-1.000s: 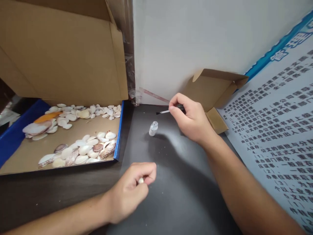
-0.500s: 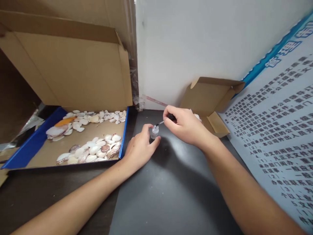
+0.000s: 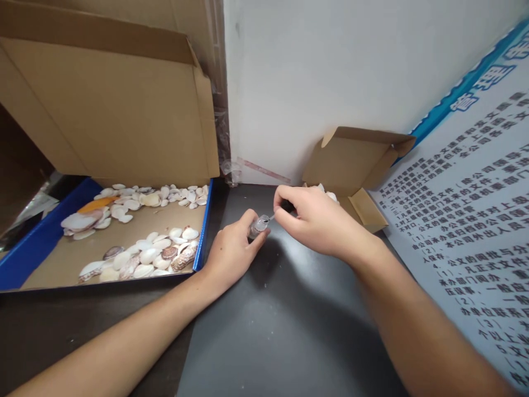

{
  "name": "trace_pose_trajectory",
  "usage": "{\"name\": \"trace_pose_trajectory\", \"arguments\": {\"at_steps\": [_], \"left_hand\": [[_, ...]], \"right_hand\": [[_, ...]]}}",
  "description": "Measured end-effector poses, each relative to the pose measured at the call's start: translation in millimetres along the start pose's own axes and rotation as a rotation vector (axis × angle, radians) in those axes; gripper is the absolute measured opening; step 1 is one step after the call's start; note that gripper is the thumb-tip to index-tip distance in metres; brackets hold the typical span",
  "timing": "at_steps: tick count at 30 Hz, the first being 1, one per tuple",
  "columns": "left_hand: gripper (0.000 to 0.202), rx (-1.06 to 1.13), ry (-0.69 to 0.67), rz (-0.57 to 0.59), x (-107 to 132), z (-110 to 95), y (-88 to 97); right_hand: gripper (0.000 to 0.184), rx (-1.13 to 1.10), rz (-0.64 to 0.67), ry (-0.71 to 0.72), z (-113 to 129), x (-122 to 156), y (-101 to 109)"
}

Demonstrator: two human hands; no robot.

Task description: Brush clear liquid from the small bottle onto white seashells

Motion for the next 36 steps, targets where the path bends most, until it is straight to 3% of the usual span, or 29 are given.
{"name": "trace_pose_trajectory", "arguments": {"at_steps": [13, 22, 36], "left_hand": [[0.026, 0.043, -0.016, 0.035, 1.5, 0.1, -0.2], [0.026, 0.034, -0.007, 0.055, 1.9, -3.5, 2.2], [0.031, 0.053, -0.014, 0.061, 2.5, -2.2, 0.5]], "right_hand": [[0.017, -0.187, 0.116, -0.062, -2.0, -2.2, -1.7], [0.019, -0.163, 0.077, -0.059, -0.3, -1.8, 2.8], [0.015, -0.146, 0.167, -0.011, 0.1, -2.2, -11.3]]}}
Point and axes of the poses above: each hand's wrist, its own x-axis away from the middle knuckle, its own y-axis out of the back of the hand, z = x × y, the point moved 2 cm from there along -x, towards the middle knuckle, and after that the axes turned 1 degree about z, right-handed, at the moved point
